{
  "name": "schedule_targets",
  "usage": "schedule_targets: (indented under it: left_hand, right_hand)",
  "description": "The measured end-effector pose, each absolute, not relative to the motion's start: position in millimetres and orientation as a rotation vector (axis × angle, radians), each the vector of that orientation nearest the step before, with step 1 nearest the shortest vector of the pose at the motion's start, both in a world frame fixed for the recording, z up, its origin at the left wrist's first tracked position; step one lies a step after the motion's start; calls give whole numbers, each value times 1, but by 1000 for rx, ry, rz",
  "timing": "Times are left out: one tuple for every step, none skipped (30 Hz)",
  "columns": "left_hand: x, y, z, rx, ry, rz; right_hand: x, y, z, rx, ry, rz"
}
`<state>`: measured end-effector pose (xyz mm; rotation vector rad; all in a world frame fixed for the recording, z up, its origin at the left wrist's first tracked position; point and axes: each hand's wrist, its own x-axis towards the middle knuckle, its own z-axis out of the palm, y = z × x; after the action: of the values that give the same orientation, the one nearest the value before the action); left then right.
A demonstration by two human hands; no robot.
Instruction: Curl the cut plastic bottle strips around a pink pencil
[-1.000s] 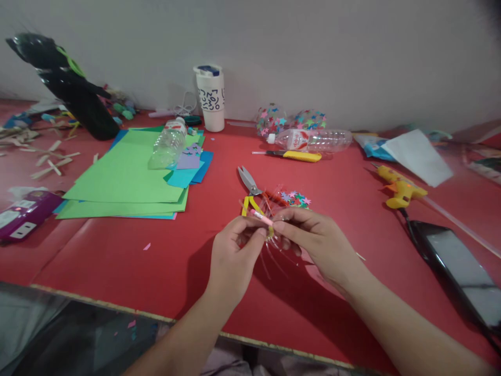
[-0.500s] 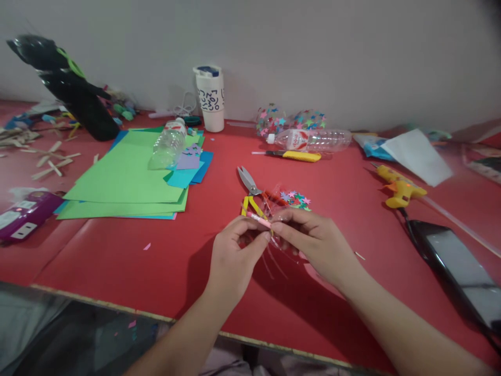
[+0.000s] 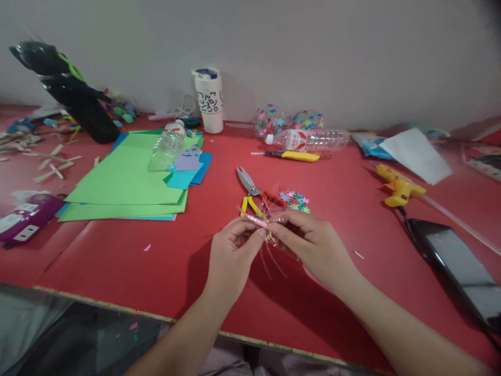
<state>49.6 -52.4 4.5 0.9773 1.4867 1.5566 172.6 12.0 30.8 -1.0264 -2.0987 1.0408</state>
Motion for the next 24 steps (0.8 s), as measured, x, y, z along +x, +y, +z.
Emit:
schedule_targets:
  left_hand:
    - [50, -52, 5, 960, 1481, 1553]
    - [50, -52, 5, 944, 1479, 1551]
    - [50, -51, 5, 932, 1477, 1553]
    - [50, -51, 5, 922, 1475, 1556]
    - [50, -51, 5, 916, 1471, 1561]
    - [51, -51, 5, 913, 1467, 1563]
    - [51, -51, 4, 912, 1463, 1564]
    - [51, -51, 4, 912, 1457, 1565]
    - [50, -51, 4, 912, 1451, 1566]
    - [50, -51, 3, 911, 1445, 1569]
    - [49, -51, 2, 907, 1434, 1573]
    - [49, -50, 1, 899, 1418, 1575]
    - [48, -50, 1, 887, 1400, 1574]
    - [48, -50, 0, 872, 1383, 1571]
    - [47, -50, -1, 857, 1369, 1565]
    - [47, -49, -1, 846, 1361, 1559]
    - [47, -49, -1, 842, 1361, 1555]
    - [47, -50, -1, 846, 1369, 1554]
    - [48, -50, 0, 860, 1379, 1554]
    - [48, -50, 0, 881, 1390, 1555]
    - [48, -51, 1, 907, 1402, 1555]
    - [49, -52, 1, 935, 1419, 1554]
    - [49, -52, 1, 963, 1442, 1552]
    - [50, -53, 1, 991, 1469, 1549]
  right_hand:
    - [172, 12, 31, -1019, -2102, 1041]
    - [172, 11, 31, -1013, -2102, 1047]
    - [173, 11, 31, -1007, -2101, 1052]
    - [173, 11, 32, -1005, -2099, 1056]
    - [173, 11, 32, -1006, -2099, 1060]
    - [173, 10, 32, -1008, -2100, 1064]
    - [173, 10, 32, -1011, -2101, 1070]
    - [174, 10, 32, -1013, -2101, 1075]
    - [174, 10, 32, -1017, -2100, 1079]
    - [174, 10, 32, -1023, -2096, 1084]
    - [173, 11, 32, -1027, -2091, 1088]
    - [173, 11, 32, -1031, -2085, 1093]
    - [173, 11, 32, -1034, -2080, 1099]
    - [173, 11, 32, -1037, -2076, 1105]
    - [172, 11, 33, -1038, -2073, 1110]
    - [173, 11, 33, -1037, -2071, 1115]
    - [173, 10, 33, -1036, -2069, 1120]
    - [173, 10, 32, -1036, -2066, 1120]
    - [173, 10, 32, -1037, -2065, 1116]
    - [173, 10, 32, -1040, -2067, 1109]
    - [174, 10, 32, -1046, -2070, 1104]
    - [174, 10, 32, -1051, -2073, 1101]
    - [174, 10, 32, -1053, -2077, 1101]
    - [174, 10, 31, -1052, -2081, 1101]
